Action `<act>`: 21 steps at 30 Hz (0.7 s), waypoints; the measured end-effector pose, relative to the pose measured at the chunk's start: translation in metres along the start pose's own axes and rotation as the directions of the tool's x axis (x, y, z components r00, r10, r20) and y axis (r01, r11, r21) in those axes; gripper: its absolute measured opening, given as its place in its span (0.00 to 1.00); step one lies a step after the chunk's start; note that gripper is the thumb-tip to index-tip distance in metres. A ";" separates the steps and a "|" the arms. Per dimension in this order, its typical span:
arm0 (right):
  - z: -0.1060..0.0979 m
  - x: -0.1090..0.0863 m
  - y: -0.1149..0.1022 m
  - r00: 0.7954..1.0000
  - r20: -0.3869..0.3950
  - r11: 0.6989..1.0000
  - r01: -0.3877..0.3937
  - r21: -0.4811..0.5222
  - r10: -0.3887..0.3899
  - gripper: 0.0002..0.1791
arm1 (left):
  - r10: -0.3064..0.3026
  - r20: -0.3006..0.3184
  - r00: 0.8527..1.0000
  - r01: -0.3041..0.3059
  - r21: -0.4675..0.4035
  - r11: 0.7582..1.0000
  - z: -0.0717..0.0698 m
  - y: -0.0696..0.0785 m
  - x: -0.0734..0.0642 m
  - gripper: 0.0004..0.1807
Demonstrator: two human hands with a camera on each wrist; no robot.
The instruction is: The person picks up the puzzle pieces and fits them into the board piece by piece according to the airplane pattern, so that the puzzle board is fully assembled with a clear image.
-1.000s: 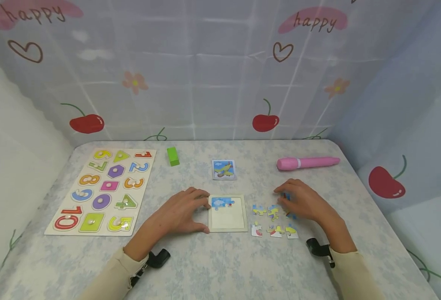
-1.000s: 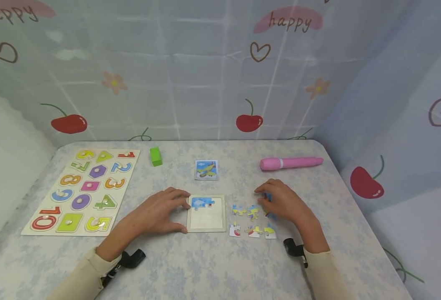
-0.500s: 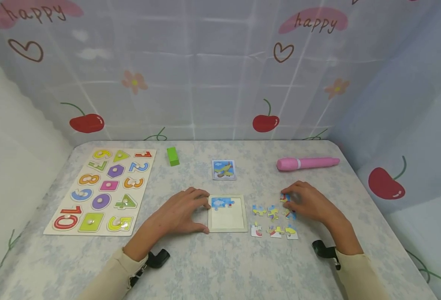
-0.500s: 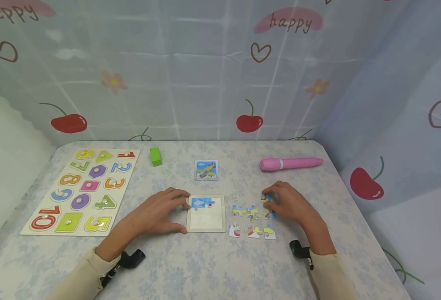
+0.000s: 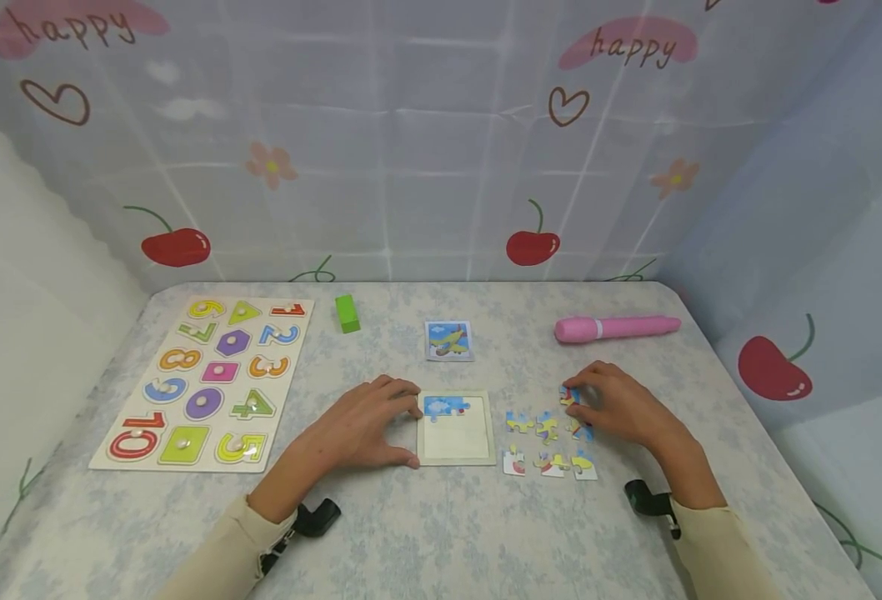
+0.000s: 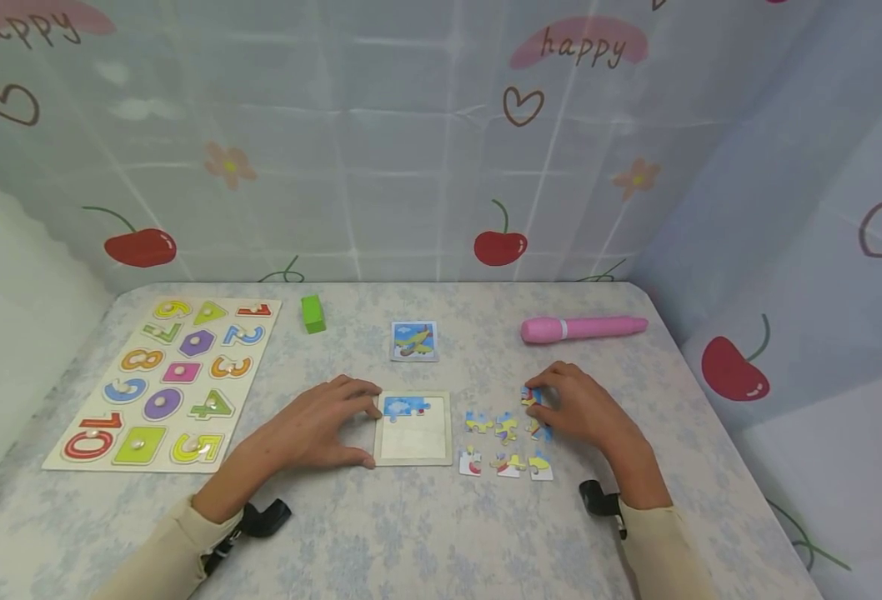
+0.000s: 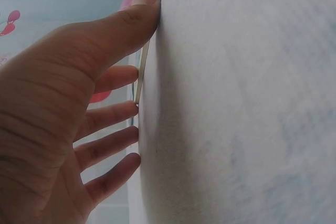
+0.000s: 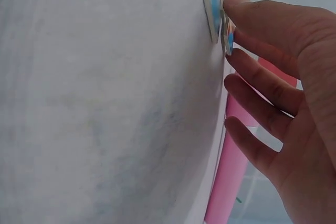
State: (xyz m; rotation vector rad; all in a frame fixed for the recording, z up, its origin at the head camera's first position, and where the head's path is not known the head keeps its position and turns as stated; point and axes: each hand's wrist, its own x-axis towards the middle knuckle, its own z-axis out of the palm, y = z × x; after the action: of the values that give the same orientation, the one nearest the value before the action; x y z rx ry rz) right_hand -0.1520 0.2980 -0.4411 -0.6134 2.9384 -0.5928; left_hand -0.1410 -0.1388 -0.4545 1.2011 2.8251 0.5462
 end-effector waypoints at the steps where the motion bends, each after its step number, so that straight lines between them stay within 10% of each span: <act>1: 0.000 0.001 0.000 1.000 0.001 1.000 0.001 -0.001 -0.001 0.20 | 0.000 0.000 1.000 0.000 0.000 1.000 0.000 0.000 0.000 0.33; 21: 0.008 0.014 -0.032 0.998 -0.022 0.998 0.064 -0.016 -0.064 0.21 | 0.006 0.000 1.000 -0.006 0.021 1.000 0.001 -0.001 0.000 0.34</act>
State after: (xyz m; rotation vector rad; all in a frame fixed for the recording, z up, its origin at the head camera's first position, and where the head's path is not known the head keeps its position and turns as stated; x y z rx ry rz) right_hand -0.1514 0.2626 -0.4358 -0.7095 2.9567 -0.5882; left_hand -0.1418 -0.1388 -0.4555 1.2137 2.8352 0.5184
